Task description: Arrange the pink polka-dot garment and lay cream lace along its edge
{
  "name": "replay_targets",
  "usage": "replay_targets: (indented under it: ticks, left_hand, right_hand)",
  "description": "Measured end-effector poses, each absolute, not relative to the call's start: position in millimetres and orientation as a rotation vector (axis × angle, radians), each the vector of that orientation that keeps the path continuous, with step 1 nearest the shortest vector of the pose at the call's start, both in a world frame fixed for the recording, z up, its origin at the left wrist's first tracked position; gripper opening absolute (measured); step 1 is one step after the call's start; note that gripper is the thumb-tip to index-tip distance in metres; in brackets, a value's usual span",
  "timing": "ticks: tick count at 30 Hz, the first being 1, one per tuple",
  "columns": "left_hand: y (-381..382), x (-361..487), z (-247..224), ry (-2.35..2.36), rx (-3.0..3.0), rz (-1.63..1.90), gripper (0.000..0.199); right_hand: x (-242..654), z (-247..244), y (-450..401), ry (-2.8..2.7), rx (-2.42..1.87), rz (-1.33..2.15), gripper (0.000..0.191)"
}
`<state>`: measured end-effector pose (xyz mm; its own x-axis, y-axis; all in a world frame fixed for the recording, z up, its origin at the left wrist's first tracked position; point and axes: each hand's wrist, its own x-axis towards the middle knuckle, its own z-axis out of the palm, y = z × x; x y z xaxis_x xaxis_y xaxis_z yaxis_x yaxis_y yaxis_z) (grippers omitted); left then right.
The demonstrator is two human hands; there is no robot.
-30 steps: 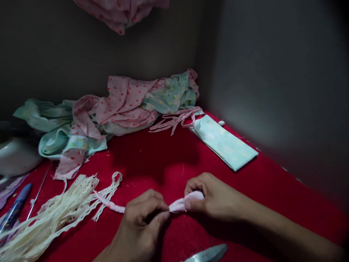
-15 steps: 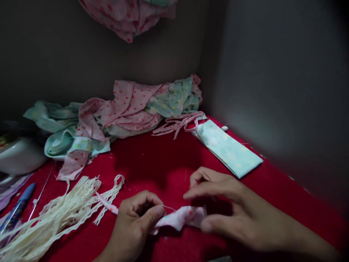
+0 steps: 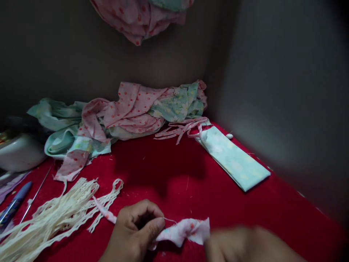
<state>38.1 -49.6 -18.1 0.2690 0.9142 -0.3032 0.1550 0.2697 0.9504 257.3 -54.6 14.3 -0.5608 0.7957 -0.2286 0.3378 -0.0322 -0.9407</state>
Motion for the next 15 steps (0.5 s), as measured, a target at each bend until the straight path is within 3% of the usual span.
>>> replay_targets:
  ticks: [6,15]
  left_hand:
    - [-48.7,43.7,-13.5,1.214,1.127,0.741,0.024]
    - [-47.9,46.0,-9.2,1.261,1.134,0.731,0.026]
  right_hand:
    - [227.6,9.3,-38.5,-0.833,-1.222,2.163,0.046]
    - [219.7,-5.7,-44.3,-0.935,-1.278,2.211,0.045]
